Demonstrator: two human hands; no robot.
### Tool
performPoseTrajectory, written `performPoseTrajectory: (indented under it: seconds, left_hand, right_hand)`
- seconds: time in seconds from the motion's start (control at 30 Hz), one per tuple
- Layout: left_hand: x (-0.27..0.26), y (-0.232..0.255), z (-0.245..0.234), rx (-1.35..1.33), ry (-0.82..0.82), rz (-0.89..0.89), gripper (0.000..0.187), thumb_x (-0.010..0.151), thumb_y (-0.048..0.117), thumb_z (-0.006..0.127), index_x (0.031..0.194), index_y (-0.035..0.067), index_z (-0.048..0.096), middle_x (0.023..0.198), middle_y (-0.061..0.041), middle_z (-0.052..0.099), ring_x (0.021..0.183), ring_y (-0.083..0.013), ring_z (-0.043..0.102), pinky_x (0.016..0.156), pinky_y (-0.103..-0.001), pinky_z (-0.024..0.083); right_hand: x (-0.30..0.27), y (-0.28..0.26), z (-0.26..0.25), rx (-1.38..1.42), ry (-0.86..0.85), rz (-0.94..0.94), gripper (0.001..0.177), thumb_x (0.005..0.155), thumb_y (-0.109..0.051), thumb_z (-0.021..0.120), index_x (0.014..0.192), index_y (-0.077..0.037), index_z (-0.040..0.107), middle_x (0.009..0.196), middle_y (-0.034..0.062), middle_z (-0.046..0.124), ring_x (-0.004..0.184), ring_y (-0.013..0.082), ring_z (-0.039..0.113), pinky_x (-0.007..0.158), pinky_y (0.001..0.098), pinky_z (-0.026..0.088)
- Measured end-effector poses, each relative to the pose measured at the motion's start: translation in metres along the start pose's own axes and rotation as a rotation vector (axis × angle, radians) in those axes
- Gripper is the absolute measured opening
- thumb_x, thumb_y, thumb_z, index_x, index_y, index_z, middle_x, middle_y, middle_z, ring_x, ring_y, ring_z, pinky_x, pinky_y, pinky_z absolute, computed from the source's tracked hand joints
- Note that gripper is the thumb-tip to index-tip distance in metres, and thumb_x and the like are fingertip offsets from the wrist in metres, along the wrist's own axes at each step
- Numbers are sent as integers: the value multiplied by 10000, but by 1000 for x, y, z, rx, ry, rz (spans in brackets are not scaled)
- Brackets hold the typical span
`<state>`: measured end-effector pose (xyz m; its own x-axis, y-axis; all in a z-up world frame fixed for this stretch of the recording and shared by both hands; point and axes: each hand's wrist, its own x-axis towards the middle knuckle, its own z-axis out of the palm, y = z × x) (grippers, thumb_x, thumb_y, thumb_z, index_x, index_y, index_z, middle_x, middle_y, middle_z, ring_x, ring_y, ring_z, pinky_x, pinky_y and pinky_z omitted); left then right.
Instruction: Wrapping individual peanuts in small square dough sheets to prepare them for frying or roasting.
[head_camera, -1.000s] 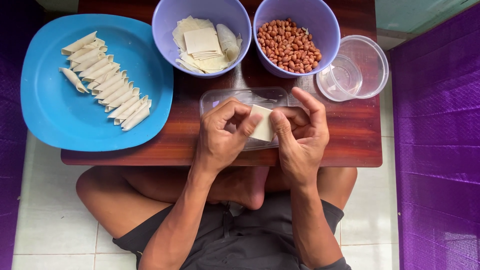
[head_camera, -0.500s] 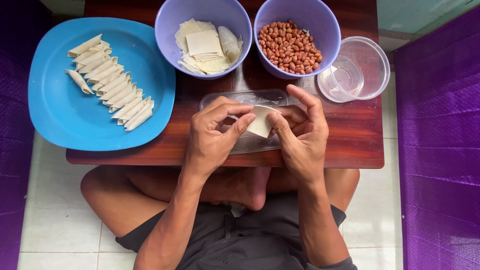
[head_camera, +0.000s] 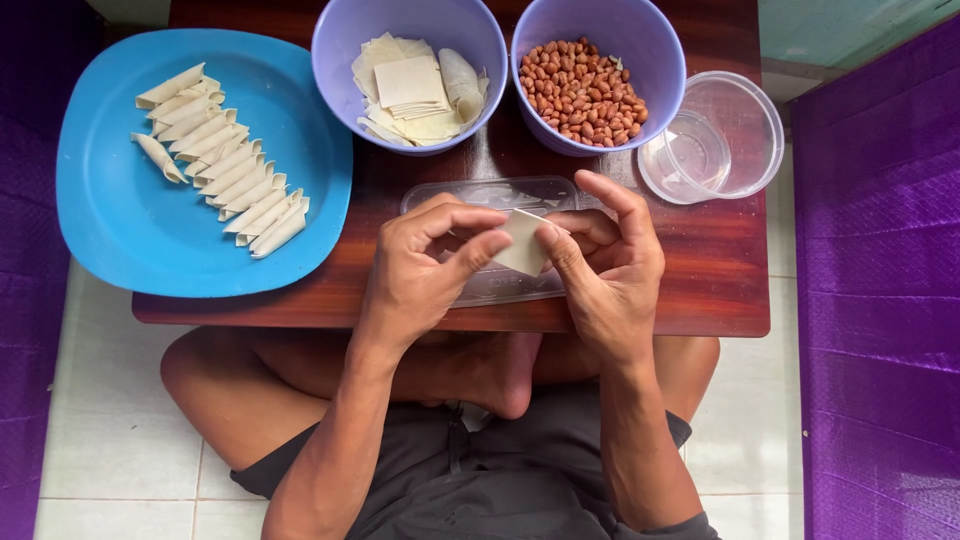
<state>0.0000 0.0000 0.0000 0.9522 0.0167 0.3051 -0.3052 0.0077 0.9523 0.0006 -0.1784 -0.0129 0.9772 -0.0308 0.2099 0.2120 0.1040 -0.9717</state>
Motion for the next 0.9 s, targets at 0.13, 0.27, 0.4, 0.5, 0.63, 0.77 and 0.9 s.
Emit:
performPoseTrajectory:
  seconds: [0.13,0.27,0.4,0.5,0.63,0.77,0.9]
  left_hand:
    - [-1,-7,-1,6,-18,-6,80,910,153,793,941,79,796,741,-75,687,697,-90,637,609,-256,569]
    - [-4,-14,-9,92,13,10,84,934,161,770,892,90,790,715,-69,680,646,-116,621,596,-278,533]
    - [-4,-12,-20,191,42,37,168,1005,169,701,876,93,777,717,-65,676,630,-127,602,602,-277,510]
    - [-4,-11,-25,246,67,54,192,1030,181,672,900,95,783,744,-47,687,650,-149,619,643,-280,519]
    - [-8,-25,-34,325,19,61,102,997,187,713,978,123,790,844,-44,707,748,-194,648,675,-295,526]
    - [-9,-29,-35,426,-126,144,268,886,221,824,1112,95,756,1042,-91,674,947,-308,613,826,-405,519]
    - [-7,-24,-31,520,-251,151,445,782,227,888,1166,67,732,1148,-111,644,1067,-353,573,924,-482,478]
  right_hand:
    - [2,1,-2,-5,-4,4,543,939,35,732,1419,-2,481,938,200,714,694,173,713,642,291,621]
    - [13,2,-8,-42,-18,38,533,961,-1,725,1433,-14,479,969,172,716,724,150,712,631,261,621]
    - [25,12,-5,-89,-100,43,511,979,-14,716,1435,-25,487,998,158,733,769,136,719,657,254,625]
    - [26,-2,-1,-287,-292,-178,558,951,41,747,1449,-21,504,1119,196,756,1125,284,741,1026,407,569]
    - [14,4,-18,-481,-455,-211,642,841,33,788,1431,-18,540,1116,181,771,1166,376,712,1033,520,524]
    - [10,9,-24,-562,-453,-266,613,859,36,769,1426,3,538,1114,134,777,1167,326,721,1037,472,537]
    - [12,20,-30,-620,-435,-343,612,834,54,803,1397,37,565,1021,116,793,1105,316,740,1019,439,555]
